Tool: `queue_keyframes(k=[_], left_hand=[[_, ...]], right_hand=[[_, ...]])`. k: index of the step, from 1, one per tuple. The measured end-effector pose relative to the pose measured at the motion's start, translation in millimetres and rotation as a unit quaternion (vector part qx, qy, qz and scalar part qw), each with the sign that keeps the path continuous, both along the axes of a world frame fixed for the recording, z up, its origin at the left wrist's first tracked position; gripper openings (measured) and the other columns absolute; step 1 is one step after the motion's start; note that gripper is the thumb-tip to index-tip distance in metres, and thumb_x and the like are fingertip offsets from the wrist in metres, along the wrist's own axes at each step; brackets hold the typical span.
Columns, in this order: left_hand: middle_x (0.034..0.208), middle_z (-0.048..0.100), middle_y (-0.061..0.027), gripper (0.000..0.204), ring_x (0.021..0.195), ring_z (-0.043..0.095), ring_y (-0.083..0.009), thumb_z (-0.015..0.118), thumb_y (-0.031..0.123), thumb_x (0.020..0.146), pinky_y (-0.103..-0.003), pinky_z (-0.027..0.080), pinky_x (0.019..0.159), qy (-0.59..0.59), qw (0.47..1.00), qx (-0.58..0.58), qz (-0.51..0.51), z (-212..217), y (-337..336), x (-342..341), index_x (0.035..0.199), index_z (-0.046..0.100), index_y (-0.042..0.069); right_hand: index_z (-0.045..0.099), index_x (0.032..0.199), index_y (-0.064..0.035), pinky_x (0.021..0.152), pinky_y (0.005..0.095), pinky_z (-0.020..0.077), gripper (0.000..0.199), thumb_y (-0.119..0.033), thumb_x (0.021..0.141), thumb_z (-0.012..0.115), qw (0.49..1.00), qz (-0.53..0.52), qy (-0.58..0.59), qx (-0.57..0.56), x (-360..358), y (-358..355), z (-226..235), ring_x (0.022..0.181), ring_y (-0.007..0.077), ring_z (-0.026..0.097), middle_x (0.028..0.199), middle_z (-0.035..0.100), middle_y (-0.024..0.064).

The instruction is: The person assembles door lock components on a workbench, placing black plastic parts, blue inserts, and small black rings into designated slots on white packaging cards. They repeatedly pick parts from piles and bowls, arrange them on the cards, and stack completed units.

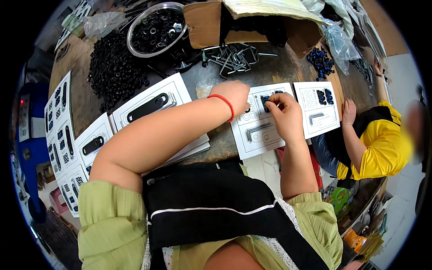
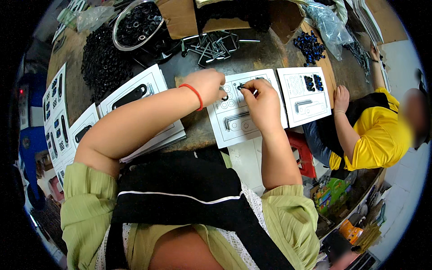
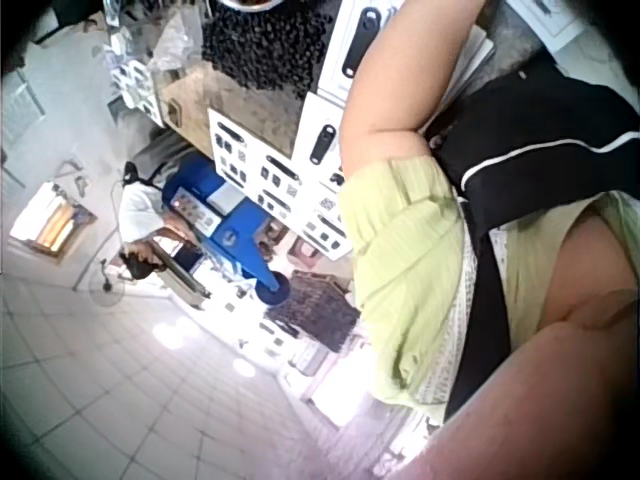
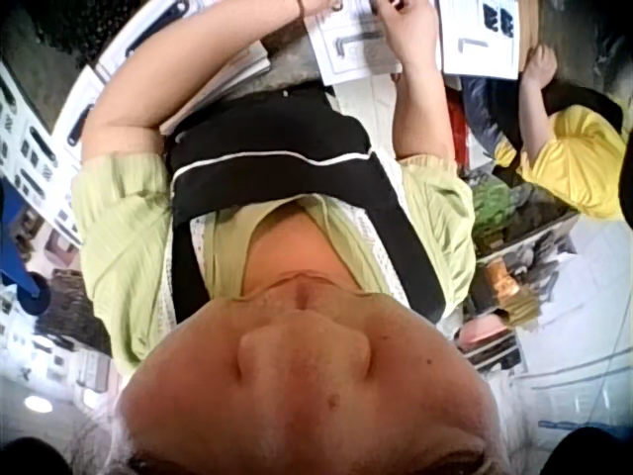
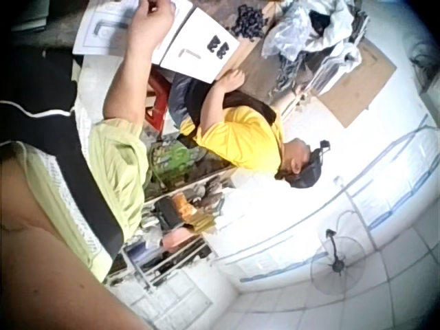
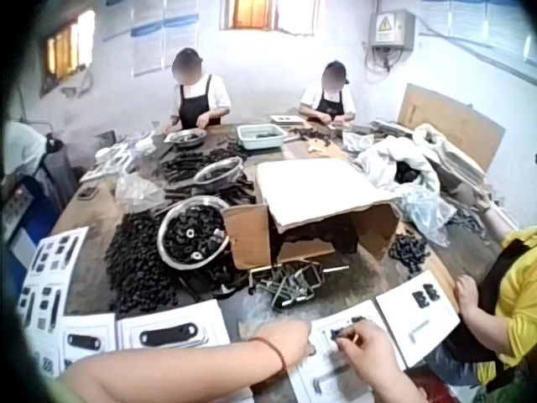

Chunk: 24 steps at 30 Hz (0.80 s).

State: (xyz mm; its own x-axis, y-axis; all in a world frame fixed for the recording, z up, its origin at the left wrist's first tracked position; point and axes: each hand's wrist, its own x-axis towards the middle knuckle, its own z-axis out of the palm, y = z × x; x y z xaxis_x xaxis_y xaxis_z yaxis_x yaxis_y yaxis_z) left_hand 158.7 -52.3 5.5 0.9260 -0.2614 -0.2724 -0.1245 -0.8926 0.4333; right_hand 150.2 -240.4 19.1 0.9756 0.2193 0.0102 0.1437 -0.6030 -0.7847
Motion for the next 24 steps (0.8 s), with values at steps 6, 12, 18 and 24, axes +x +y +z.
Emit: queue_keyframes(k=[6,12,18,24], left_hand=[[0.088,0.068,-0.0133,0.026,0.085,0.065,-0.0318,0.068,0.030,0.083,-0.040,0.051,0.075,-0.012,0.978,-0.206,0.006,29.7,15.9,2.7,0.094,0.068,0.006],[0.084,0.069,-0.0136,0.017,0.077,0.067,-0.0271,0.069,0.018,0.082,-0.035,0.052,0.070,-0.012,0.981,-0.184,0.056,27.8,50.4,7.2,0.090,0.069,0.003],[0.085,0.070,-0.0131,0.017,0.076,0.067,-0.0244,0.069,0.016,0.081,-0.034,0.052,0.071,0.036,0.977,-0.163,0.136,29.7,80.2,12.5,0.090,0.071,0.001],[0.084,0.071,-0.0149,0.020,0.073,0.068,-0.0240,0.068,0.014,0.079,-0.033,0.053,0.069,0.034,0.983,-0.142,0.112,16.3,69.8,29.6,0.090,0.070,-0.002]], right_hand=[[0.064,0.087,0.0017,0.063,0.0314,0.0456,0.013,-0.007,0.079,0.070,0.993,0.080,0.054,0.061,21.2,15.4,0.0,0.070,0.0224,0.057,0.080,0.060,0.0113],[0.069,0.095,-0.0006,0.072,0.0327,0.0496,0.018,-0.010,0.080,0.069,0.980,0.166,0.109,0.027,65.5,33.2,3.3,0.078,0.0248,0.063,0.088,0.067,0.0138],[0.065,0.112,-0.0059,0.078,0.0415,0.0513,0.032,-0.020,0.083,0.064,0.961,0.015,-0.103,-0.256,147.0,24.7,-21.7,0.090,0.0348,0.064,0.098,0.068,0.0158],[0.067,0.102,-0.0100,0.076,0.0465,0.0530,0.021,-0.022,0.087,0.059,0.919,-0.046,-0.188,-0.344,207.0,36.2,-54.6,0.092,0.0381,0.065,0.106,0.066,0.0168]])
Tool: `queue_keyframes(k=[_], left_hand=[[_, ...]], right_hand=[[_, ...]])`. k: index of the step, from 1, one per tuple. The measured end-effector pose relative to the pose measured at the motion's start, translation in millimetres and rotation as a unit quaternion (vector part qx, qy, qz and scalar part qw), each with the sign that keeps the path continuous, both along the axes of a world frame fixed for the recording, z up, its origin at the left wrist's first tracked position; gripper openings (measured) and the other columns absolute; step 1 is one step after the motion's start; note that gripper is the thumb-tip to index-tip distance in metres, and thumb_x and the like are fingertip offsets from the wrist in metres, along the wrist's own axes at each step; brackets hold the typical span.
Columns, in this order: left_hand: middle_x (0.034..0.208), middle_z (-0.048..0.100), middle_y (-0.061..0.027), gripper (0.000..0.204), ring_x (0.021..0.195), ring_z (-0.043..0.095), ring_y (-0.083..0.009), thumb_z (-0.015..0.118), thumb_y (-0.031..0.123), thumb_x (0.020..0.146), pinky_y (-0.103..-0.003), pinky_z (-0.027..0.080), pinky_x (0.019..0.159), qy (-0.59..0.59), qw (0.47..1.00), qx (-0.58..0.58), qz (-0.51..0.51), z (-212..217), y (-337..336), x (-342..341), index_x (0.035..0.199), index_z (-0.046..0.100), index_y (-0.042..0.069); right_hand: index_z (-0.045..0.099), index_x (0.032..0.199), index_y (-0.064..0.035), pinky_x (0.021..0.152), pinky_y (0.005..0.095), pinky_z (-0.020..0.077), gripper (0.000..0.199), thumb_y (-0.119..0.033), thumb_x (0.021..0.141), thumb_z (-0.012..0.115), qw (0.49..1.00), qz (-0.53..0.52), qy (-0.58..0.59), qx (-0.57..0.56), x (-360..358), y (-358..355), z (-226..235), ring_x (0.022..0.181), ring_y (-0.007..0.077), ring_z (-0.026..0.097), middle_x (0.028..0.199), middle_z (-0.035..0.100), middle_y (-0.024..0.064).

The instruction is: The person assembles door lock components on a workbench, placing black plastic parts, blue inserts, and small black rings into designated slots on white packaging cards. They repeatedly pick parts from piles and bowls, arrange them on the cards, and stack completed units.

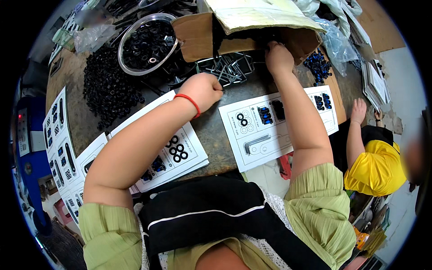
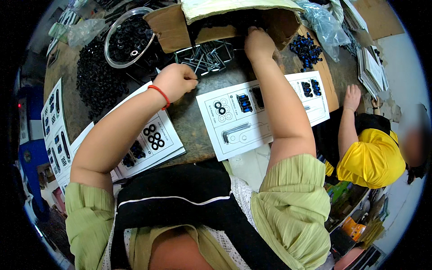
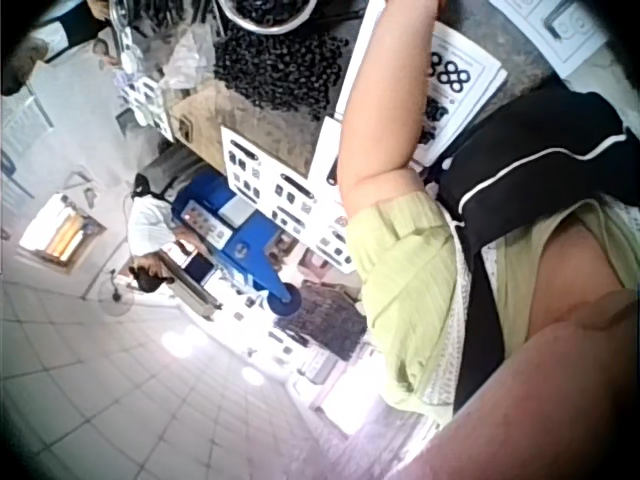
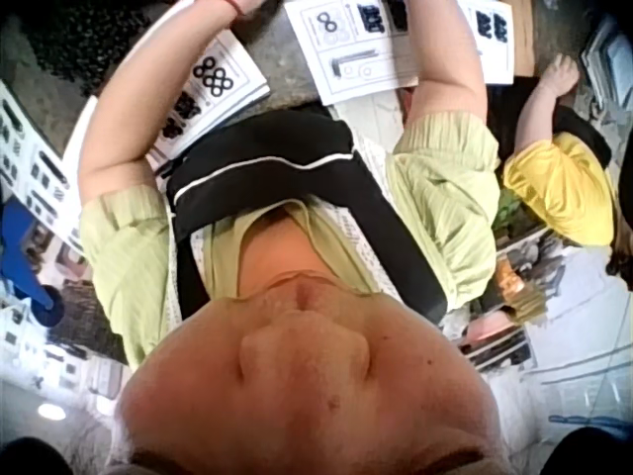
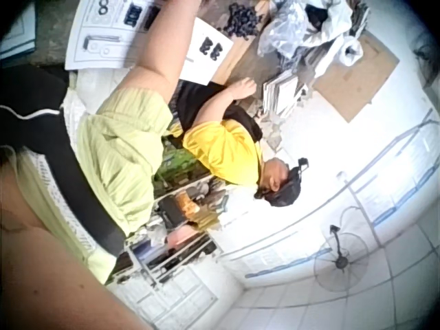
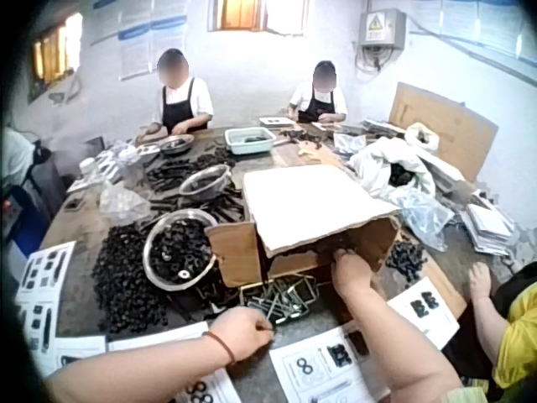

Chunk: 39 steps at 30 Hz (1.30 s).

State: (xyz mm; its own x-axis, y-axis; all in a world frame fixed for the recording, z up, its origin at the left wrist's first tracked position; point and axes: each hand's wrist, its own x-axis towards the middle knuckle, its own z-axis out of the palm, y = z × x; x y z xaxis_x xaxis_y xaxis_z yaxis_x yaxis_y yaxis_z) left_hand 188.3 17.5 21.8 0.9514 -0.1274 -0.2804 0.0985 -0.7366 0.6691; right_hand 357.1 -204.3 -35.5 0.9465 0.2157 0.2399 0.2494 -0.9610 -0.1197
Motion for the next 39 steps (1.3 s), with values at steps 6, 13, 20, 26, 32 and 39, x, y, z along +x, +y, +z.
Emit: queue_keyframes(k=[6,13,20,26,32,39], left_hand=[[0.088,0.070,-0.0155,0.019,0.083,0.067,-0.0308,0.068,0.018,0.074,-0.038,0.053,0.074,-0.023,0.999,0.034,-0.023,-31.1,-31.8,12.3,0.085,0.071,0.003],[0.093,0.069,-0.0110,0.020,0.089,0.065,-0.0309,0.065,0.025,0.081,-0.040,0.052,0.080,-0.075,0.996,0.036,0.025,-47.2,-83.8,44.0,0.093,0.072,0.011],[0.101,0.070,-0.0100,0.025,0.093,0.065,-0.0295,0.062,0.031,0.085,-0.041,0.053,0.079,-0.028,0.995,0.090,0.042,-52.4,-100.4,62.8,0.097,0.074,0.014],[0.101,0.070,-0.0084,0.027,0.092,0.066,-0.0276,0.064,0.034,0.083,-0.039,0.054,0.079,-0.006,0.995,0.092,0.036,-43.1,-100.1,56.8,0.099,0.074,0.014],[0.102,0.071,-0.0071,0.025,0.093,0.067,-0.0269,0.065,0.031,0.082,-0.038,0.054,0.080,0.028,0.995,0.078,0.057,-40.7,-101.8,59.9,0.099,0.074,0.016],[0.099,0.071,-0.0068,0.026,0.093,0.066,-0.0269,0.066,0.033,0.080,-0.038,0.053,0.082,0.013,0.994,0.087,0.066,-43.4,-101.9,61.4,0.098,0.074,0.016]], right_hand=[[0.069,0.095,-0.0105,0.071,0.0439,0.0533,0.018,-0.023,0.086,0.060,0.999,0.033,0.012,-0.008,-24.1,-12.8,15.6,0.085,0.0353,0.065,0.099,0.067,0.0149],[0.066,0.095,-0.0071,0.069,0.0439,0.0531,0.025,-0.030,0.084,0.065,0.999,-0.033,-0.026,-0.004,-56.5,-25.9,40.6,0.079,0.0345,0.066,0.095,0.067,0.0167],[0.063,0.095,-0.0020,0.074,0.0502,0.0487,0.033,-0.034,0.092,0.055,0.991,-0.054,0.093,0.074,-72.7,-49.6,56.3,0.083,0.0427,0.063,0.086,0.066,0.0246],[0.059,0.090,-0.0002,0.072,0.0475,0.0468,0.034,-0.033,0.095,0.054,0.962,-0.016,0.137,0.236,-101.9,-60.2,55.9,0.083,0.0426,0.062,0.085,0.063,0.0250],[0.054,0.084,-0.0054,0.065,0.0504,0.0472,0.031,-0.032,0.098,0.047,0.977,0.043,0.209,-0.005,-127.8,-41.3,46.3,0.072,0.0404,0.062,0.074,0.062,0.0194],[0.055,0.085,-0.0054,0.062,0.0501,0.0482,0.033,-0.035,0.096,0.049,0.979,0.065,0.192,-0.010,-129.2,-46.0,45.2,0.070,0.0404,0.063,0.075,0.065,0.0187]])
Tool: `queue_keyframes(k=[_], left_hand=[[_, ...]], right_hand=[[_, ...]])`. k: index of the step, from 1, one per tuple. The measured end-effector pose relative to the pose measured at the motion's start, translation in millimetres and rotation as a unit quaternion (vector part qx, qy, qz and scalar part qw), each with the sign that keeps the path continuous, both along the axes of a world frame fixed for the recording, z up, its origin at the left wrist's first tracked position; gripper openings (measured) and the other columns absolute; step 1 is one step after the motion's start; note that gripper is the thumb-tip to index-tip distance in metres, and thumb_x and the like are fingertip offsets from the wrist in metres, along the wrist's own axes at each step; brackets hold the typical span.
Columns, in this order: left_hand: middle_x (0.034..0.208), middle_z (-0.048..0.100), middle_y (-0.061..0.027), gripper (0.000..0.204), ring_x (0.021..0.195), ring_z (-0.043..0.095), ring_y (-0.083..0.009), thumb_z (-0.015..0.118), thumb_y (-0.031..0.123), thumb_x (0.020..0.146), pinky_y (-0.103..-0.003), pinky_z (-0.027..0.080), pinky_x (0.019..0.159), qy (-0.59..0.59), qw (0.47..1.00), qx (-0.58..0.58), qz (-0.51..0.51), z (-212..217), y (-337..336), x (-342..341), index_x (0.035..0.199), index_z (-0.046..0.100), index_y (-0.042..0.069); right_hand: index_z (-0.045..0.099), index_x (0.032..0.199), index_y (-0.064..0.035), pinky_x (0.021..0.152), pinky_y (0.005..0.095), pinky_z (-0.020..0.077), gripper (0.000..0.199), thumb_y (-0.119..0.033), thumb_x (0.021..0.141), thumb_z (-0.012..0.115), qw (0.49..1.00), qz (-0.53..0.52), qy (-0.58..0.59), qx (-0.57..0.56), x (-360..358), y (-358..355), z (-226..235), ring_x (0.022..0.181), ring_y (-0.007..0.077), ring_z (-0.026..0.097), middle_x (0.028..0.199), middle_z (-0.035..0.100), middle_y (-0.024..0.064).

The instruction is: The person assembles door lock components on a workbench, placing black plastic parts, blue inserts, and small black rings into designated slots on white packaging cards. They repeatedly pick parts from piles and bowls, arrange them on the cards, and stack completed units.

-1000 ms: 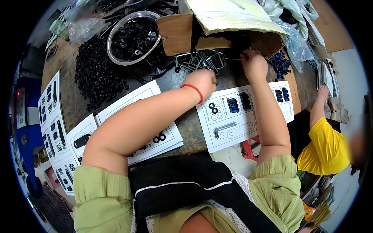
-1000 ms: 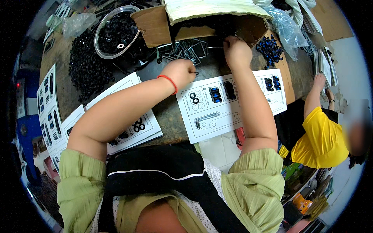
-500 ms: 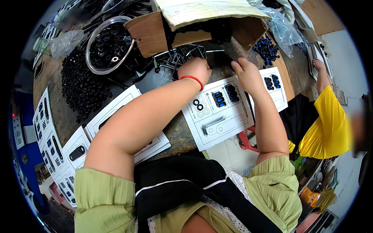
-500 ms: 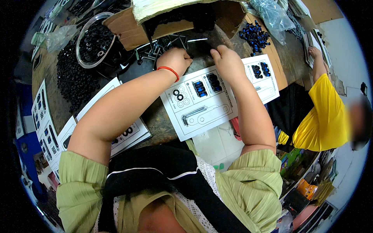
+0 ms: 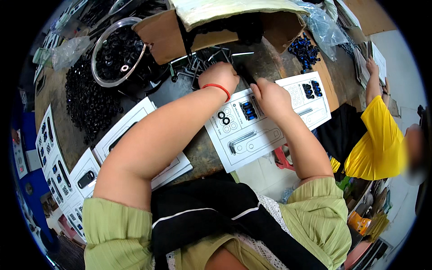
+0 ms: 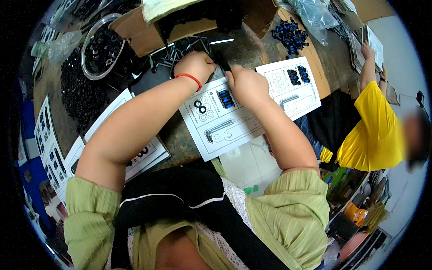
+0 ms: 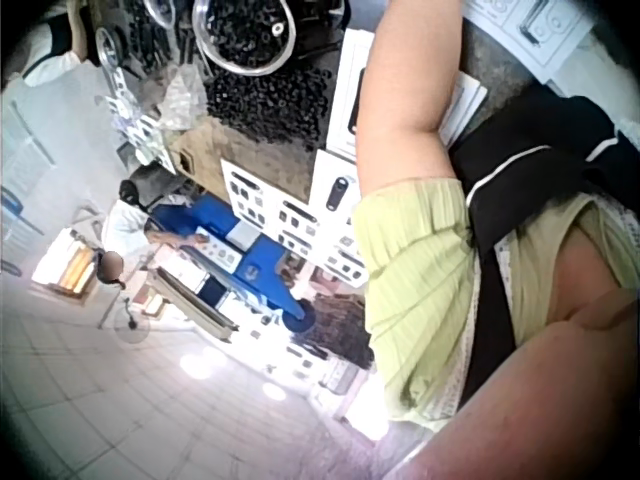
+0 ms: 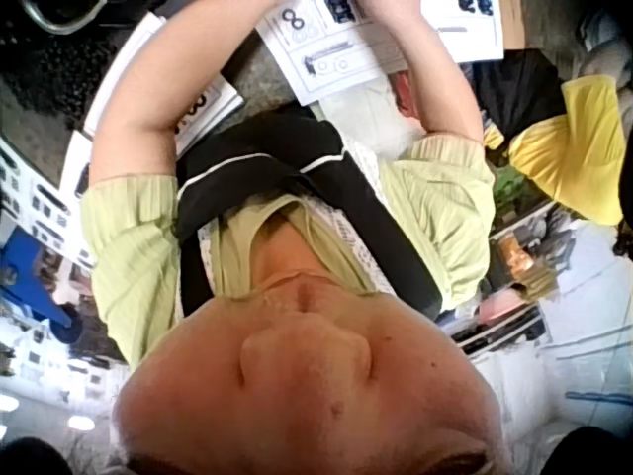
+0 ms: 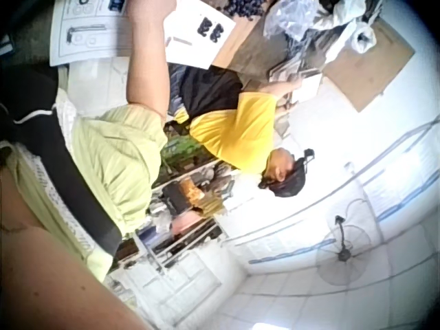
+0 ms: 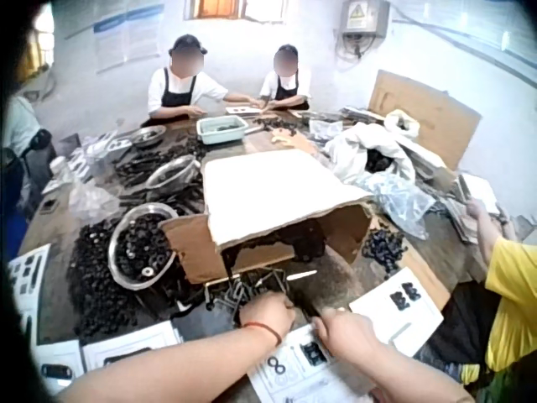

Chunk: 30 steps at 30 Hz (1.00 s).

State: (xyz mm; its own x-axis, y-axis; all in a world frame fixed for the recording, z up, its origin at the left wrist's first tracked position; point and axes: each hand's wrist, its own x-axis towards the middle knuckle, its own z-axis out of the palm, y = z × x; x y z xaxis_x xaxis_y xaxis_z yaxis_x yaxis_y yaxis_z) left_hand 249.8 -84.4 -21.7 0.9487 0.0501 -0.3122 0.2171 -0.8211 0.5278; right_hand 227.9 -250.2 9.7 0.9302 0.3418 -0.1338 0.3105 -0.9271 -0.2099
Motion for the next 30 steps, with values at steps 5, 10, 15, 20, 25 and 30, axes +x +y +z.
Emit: queue_keyframes(k=[5,10,15,20,25,30], left_hand=[[0.096,0.071,-0.0079,0.026,0.091,0.067,-0.0277,0.066,0.034,0.080,-0.039,0.053,0.080,0.006,1.000,-0.007,-0.001,3.0,-2.4,-5.2,0.095,0.074,0.014],[0.096,0.071,-0.0083,0.025,0.090,0.067,-0.0276,0.068,0.033,0.079,-0.039,0.053,0.078,-0.019,1.000,0.006,0.009,-4.3,1.9,-2.4,0.092,0.074,0.013],[0.099,0.070,-0.0090,0.026,0.092,0.066,-0.0284,0.067,0.033,0.078,-0.040,0.053,0.079,-0.005,1.000,-0.005,-0.001,2.2,1.1,-1.4,0.093,0.074,0.013],[0.101,0.070,-0.0089,0.026,0.092,0.066,-0.0285,0.067,0.032,0.078,-0.039,0.053,0.080,0.000,1.000,0.000,0.009,1.2,-0.6,-0.3,0.094,0.075,0.014],[0.102,0.071,-0.0066,0.027,0.096,0.066,-0.0268,0.068,0.035,0.079,-0.039,0.053,0.084,0.016,1.000,-0.010,0.010,-0.5,-0.1,-1.8,0.098,0.075,0.017],[0.101,0.071,-0.0066,0.027,0.093,0.067,-0.0260,0.066,0.033,0.081,-0.038,0.052,0.082,0.002,1.000,-0.011,0.001,0.5,1.1,-1.2,0.097,0.074,0.013]], right_hand=[[0.056,0.084,-0.0064,0.062,0.0497,0.0484,0.031,-0.034,0.096,0.049,0.996,-0.028,-0.061,0.051,1.9,-3.6,9.6,0.070,0.0405,0.062,0.074,0.065,0.0173],[0.056,0.084,-0.0063,0.064,0.0501,0.0482,0.031,-0.034,0.097,0.048,0.982,-0.100,-0.110,0.113,5.8,4.3,18.9,0.073,0.0398,0.062,0.074,0.064,0.0179],[0.054,0.083,-0.0061,0.061,0.0504,0.0469,0.030,-0.033,0.096,0.050,0.987,-0.047,-0.117,0.098,3.1,1.0,8.1,0.074,0.0399,0.062,0.076,0.064,0.0182],[0.057,0.087,-0.0066,0.065,0.0505,0.0480,0.030,-0.034,0.096,0.050,1.000,0.006,0.006,-0.005,1.8,4.7,0.8,0.073,0.0406,0.063,0.077,0.066,0.0175],[0.059,0.088,-0.0064,0.067,0.0508,0.0487,0.033,-0.036,0.096,0.047,0.985,-0.067,-0.088,0.135,1.2,0.4,7.6,0.076,0.0402,0.064,0.080,0.067,0.0185],[0.060,0.084,-0.0060,0.069,0.0498,0.0493,0.035,-0.037,0.096,0.048,0.991,-0.074,-0.075,0.083,29.8,-8.0,3.4,0.077,0.0406,0.064,0.079,0.066,0.0203]])
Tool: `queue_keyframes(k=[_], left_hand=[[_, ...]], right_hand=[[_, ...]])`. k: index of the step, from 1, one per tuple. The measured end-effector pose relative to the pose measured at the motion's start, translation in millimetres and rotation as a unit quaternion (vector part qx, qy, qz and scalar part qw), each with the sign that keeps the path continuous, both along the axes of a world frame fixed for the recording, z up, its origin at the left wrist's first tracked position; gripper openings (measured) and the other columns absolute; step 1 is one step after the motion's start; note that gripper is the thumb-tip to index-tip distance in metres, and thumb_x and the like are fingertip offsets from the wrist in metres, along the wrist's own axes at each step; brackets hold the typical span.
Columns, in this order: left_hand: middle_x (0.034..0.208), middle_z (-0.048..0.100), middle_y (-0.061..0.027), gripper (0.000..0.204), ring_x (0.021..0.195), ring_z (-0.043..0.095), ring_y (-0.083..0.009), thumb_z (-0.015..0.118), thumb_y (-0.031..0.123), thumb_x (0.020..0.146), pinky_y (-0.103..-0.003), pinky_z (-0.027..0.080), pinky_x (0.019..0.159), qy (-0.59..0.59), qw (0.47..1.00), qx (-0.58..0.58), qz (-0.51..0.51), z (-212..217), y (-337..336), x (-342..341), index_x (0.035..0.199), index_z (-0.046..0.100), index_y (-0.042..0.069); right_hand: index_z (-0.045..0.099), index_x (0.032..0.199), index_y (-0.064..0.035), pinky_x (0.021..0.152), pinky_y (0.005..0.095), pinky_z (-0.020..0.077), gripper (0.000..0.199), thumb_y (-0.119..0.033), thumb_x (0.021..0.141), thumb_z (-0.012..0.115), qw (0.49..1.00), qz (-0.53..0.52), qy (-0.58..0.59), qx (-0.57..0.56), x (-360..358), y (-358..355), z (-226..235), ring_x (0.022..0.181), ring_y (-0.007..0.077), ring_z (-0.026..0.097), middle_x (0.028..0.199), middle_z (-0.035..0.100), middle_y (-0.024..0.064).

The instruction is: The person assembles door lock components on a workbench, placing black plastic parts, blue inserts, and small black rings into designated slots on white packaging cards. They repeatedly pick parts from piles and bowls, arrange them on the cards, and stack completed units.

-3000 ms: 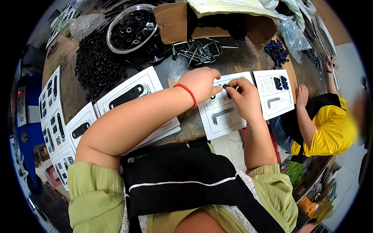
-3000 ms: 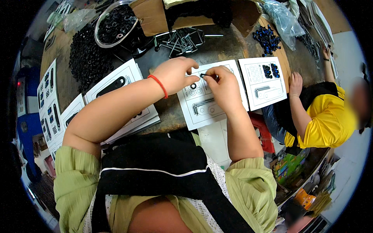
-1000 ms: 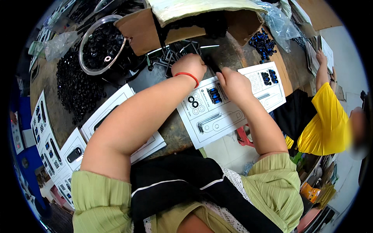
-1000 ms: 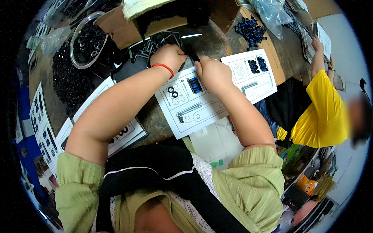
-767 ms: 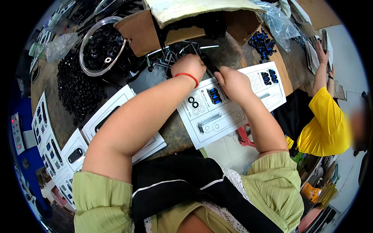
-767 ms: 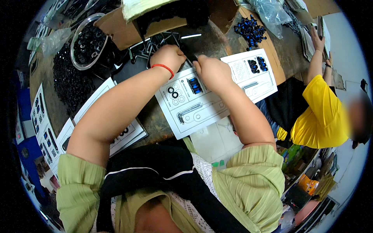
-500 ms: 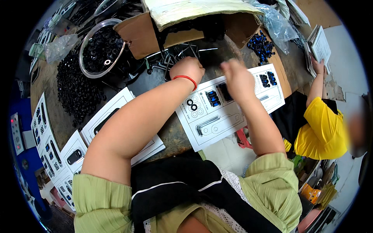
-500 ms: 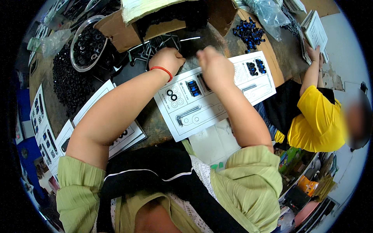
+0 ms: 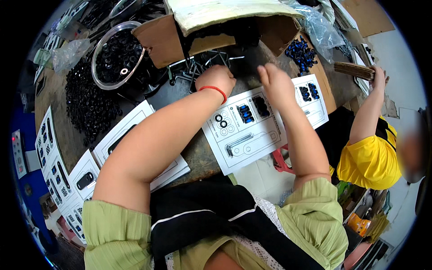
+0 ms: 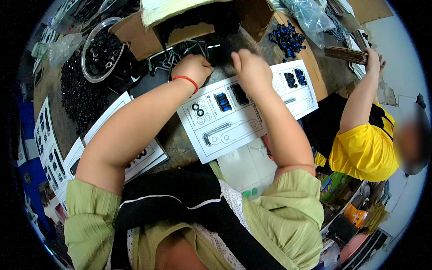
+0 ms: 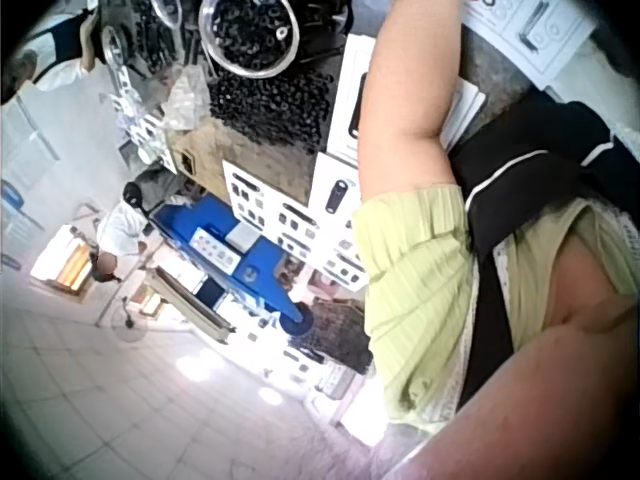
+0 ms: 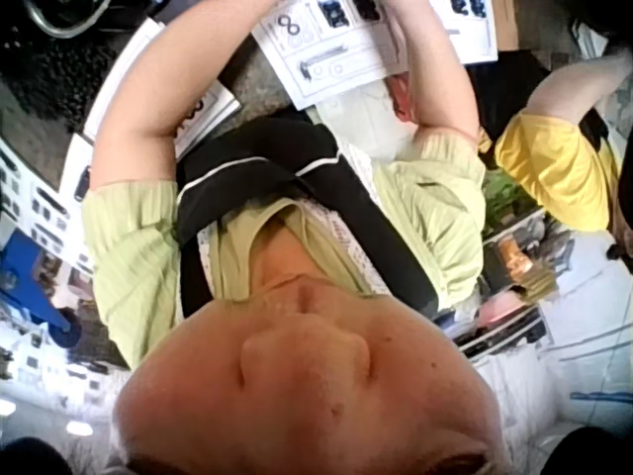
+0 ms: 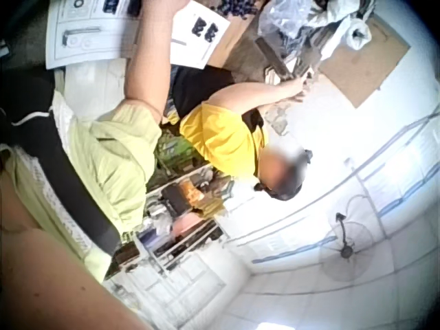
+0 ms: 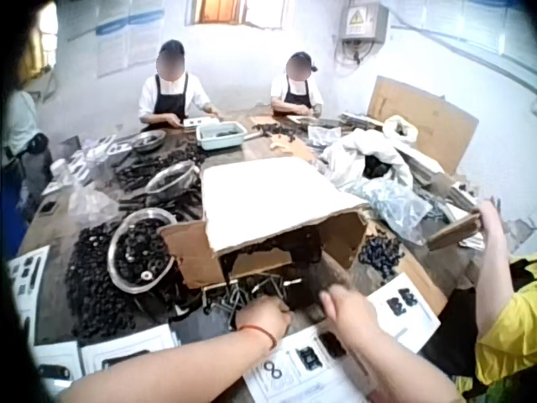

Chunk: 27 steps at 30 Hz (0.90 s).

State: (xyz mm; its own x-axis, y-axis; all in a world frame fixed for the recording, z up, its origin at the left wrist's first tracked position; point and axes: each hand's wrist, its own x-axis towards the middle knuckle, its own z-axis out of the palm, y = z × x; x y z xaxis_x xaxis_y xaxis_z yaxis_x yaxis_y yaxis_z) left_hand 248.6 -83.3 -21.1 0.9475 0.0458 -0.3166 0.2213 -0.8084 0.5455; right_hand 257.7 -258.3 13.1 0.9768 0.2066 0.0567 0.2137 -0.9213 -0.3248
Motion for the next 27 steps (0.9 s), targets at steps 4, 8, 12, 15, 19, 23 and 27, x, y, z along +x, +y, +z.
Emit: queue_keyframes(k=[4,8,12,15,19,23,27], left_hand=[[0.099,0.071,-0.0089,0.028,0.090,0.067,-0.0257,0.068,0.033,0.081,-0.036,0.052,0.080,-0.015,0.997,-0.082,0.009,6.3,2.4,0.0,0.096,0.074,0.011],[0.094,0.072,-0.0121,0.030,0.086,0.068,-0.0241,0.070,0.030,0.081,-0.033,0.052,0.078,-0.066,0.978,-0.195,0.023,18.6,15.4,-16.6,0.097,0.073,0.006],[0.088,0.072,-0.0131,0.029,0.079,0.067,-0.0185,0.073,0.024,0.081,-0.029,0.052,0.073,-0.087,0.949,-0.300,0.040,57.1,26.2,-41.7,0.098,0.072,0.001],[0.086,0.071,-0.0119,0.025,0.077,0.066,-0.0168,0.072,0.022,0.082,-0.028,0.051,0.070,-0.095,0.931,-0.350,0.026,70.1,35.8,-59.9,0.097,0.072,0.001],[0.088,0.068,-0.0069,0.018,0.082,0.063,-0.0141,0.069,0.012,0.085,-0.026,0.049,0.073,-0.123,0.932,-0.342,-0.007,85.4,42.3,-80.7,0.096,0.071,-0.001],[0.087,0.067,-0.0067,0.015,0.079,0.061,-0.0139,0.070,0.010,0.083,-0.026,0.048,0.070,-0.169,0.924,-0.340,-0.030,95.0,51.9,-93.1,0.096,0.072,0.001],[0.084,0.065,-0.0056,0.014,0.075,0.059,-0.0128,0.070,0.010,0.084,-0.025,0.046,0.066,-0.181,0.921,-0.345,-0.031,99.5,54.7,-101.2,0.095,0.072,0.001]], right_hand=[[0.065,0.095,-0.0076,0.076,0.0471,0.0495,0.035,-0.039,0.095,0.050,0.992,0.088,0.084,-0.011,31.3,-7.9,-10.7,0.088,0.0380,0.063,0.085,0.065,0.0202],[0.067,0.103,-0.0098,0.076,0.0464,0.0503,0.034,-0.039,0.094,0.052,0.997,0.024,0.028,-0.062,35.7,-0.9,-7.4,0.094,0.0369,0.063,0.098,0.067,0.0177],[0.069,0.100,-0.0043,0.070,0.0344,0.0501,0.021,-0.021,0.088,0.065,0.941,0.085,0.073,0.320,-5.4,8.6,27.0,0.082,0.0216,0.065,0.093,0.067,0.0110],[0.068,0.096,0.0025,0.065,0.0237,0.0460,0.016,-0.009,0.085,0.069,0.886,0.109,0.152,0.425,-39.6,23.4,50.8,0.074,0.0103,0.058,0.088,0.065,0.0053],[0.070,0.088,0.0013,0.061,0.0222,0.0437,0.009,-0.003,0.080,0.072,0.857,0.116,0.105,0.491,-59.8,30.9,48.7,0.070,0.0094,0.056,0.084,0.064,0.0053],[0.069,0.083,0.0009,0.059,0.0218,0.0424,0.007,0.000,0.077,0.073,0.841,0.161,0.074,0.511,-66.3,35.7,48.5,0.068,0.0087,0.055,0.082,0.063,0.0049],[0.068,0.080,0.0008,0.058,0.0219,0.0420,0.007,0.002,0.075,0.073,0.839,0.172,0.070,0.511,-72.9,36.9,54.2,0.068,0.0090,0.055,0.081,0.063,0.0051]])
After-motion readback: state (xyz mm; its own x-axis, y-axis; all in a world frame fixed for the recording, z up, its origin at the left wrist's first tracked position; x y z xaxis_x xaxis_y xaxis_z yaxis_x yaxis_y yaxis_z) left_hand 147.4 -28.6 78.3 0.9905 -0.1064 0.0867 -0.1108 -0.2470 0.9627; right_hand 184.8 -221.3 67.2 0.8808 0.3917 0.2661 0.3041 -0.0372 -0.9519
